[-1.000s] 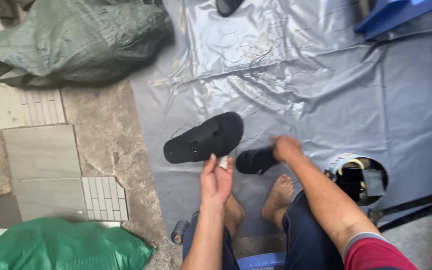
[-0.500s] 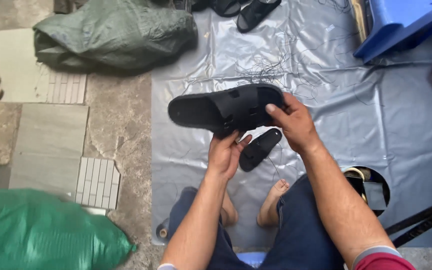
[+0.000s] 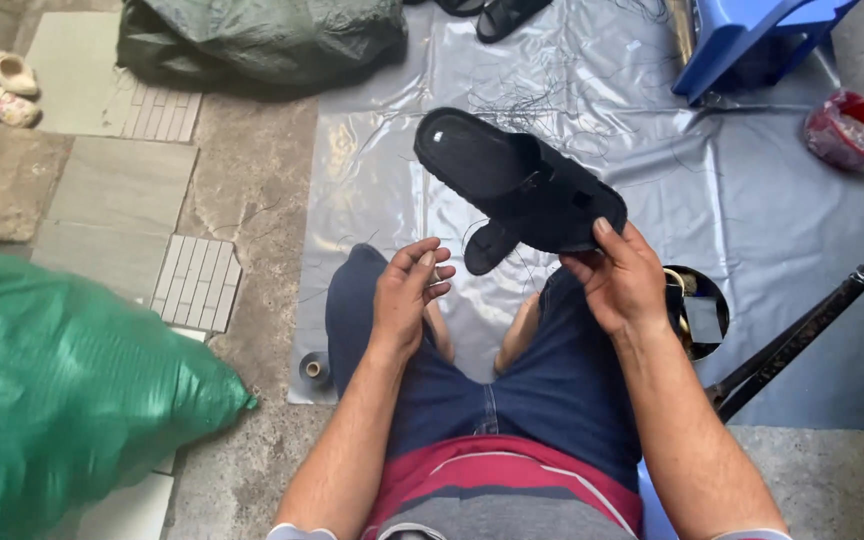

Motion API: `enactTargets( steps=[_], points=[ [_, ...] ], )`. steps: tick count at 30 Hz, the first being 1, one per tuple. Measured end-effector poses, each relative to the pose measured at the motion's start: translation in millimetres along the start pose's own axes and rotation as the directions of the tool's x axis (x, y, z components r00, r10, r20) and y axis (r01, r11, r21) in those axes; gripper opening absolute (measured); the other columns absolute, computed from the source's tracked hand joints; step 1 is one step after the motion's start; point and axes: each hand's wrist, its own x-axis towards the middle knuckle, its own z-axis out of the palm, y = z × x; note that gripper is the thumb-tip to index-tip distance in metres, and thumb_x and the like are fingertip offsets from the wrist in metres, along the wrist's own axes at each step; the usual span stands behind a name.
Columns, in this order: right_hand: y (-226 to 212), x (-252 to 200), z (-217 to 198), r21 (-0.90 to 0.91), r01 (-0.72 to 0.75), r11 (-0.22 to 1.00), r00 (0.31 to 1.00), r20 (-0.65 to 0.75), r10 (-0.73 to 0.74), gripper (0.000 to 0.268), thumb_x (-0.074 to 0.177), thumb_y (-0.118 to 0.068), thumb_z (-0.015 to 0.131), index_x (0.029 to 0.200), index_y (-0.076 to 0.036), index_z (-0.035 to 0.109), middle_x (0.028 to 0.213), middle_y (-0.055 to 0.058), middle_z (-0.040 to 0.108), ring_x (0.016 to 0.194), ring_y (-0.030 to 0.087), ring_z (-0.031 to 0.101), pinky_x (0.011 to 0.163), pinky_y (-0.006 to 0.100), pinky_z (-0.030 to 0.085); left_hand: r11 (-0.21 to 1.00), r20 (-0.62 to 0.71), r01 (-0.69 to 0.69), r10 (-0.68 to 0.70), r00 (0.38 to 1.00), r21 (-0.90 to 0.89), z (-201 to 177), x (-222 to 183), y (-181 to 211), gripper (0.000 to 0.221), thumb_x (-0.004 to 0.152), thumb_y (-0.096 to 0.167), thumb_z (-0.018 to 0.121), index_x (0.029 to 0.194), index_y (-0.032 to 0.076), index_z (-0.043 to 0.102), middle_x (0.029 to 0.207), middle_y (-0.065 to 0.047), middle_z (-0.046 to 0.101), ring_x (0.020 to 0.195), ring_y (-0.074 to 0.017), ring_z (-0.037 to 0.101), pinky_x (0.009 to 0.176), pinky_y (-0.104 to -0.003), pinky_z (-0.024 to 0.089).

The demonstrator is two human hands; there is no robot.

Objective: Hand-stitching the sole of a black sandal using a needle and thread in a repair shop environment.

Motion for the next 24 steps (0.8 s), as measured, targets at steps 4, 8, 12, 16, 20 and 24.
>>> enactTargets(
  steps=[4,8,12,16,20,24],
  points=[
    [-5,-36,8,-0.009,0.031,0.999,0.999,0.034,-0.031,0.007,0.090,-0.011,0.053,0.095,-0.011,0.058,0.087,0.009,0.067,0.078,0.022,0.068,0.073,0.040,0.059,0.999,0.030,-0.050,0.050,0.998,0.006,5,-27,17,0.028,0.088,0.017,0.054,0.114,0.004,0.057,0.098,-0.011,0.066,0.078,-0.0154,0.066,0.065,-0.024,0.055],
    [-2,-67,12,0.008,0.069,0.998,0.993,0.092,-0.070,0.008,0.091,-0.009,0.051,0.097,-0.012,0.057,0.092,0.010,0.067,0.083,0.022,0.068,0.074,0.039,0.059,0.996,0.062,-0.070,0.067,0.996,0.056,11,-49,29,0.040,0.089,0.028,0.052,0.124,0.006,0.050,0.114,-0.015,0.059,0.092,-0.0195,0.062,0.070,-0.028,0.054],
    [13,-81,6,0.016,0.035,0.999,0.994,0.107,-0.037,0.017,0.092,-0.010,0.048,0.107,-0.013,0.055,0.102,0.011,0.065,0.091,0.025,0.066,0.077,0.041,0.057,0.998,0.157,-0.061,0.059,0.986,0.012,19,-62,39,0.070,0.087,0.042,0.051,0.138,-0.002,0.028,0.132,-0.030,0.039,0.117,-0.0427,0.045,0.086,-0.055,0.043],
    [41,-103,2,0.038,-0.076,0.996,0.995,0.074,0.073,0.018,0.089,-0.011,0.050,0.106,-0.013,0.055,0.101,0.014,0.065,0.089,0.027,0.065,0.076,0.041,0.056,0.992,0.134,-0.043,0.060,0.989,-0.122,20,-59,36,0.056,0.086,0.040,0.057,0.126,0.003,0.047,0.085,-0.004,0.049,0.084,-0.0161,0.051,0.087,-0.056,0.046],
    [57,-128,-15,-0.287,-0.331,0.899,0.931,0.054,0.360,0.022,0.082,-0.011,0.059,0.103,-0.004,0.057,0.091,0.016,0.068,0.077,0.027,0.067,0.064,0.036,0.057,0.971,0.066,-0.124,0.140,0.988,-0.202,-10,-35,5,0.041,0.090,0.022,0.056,0.125,0.003,0.046,0.110,-0.019,0.059,0.101,-0.0232,0.057,0.089,-0.046,0.047],
    [22,-138,-31,-0.663,-0.284,0.693,0.861,0.142,0.489,0.030,0.076,-0.008,0.064,0.103,0.003,0.066,0.080,0.019,0.073,0.066,0.022,0.071,0.058,0.031,0.059,0.983,0.195,-0.126,0.151,0.969,-0.134,-33,-41,17,0.036,0.090,0.018,0.053,0.124,0.007,0.048,0.110,-0.015,0.061,0.099,-0.0190,0.058,0.089,-0.042,0.048]
  ],
)
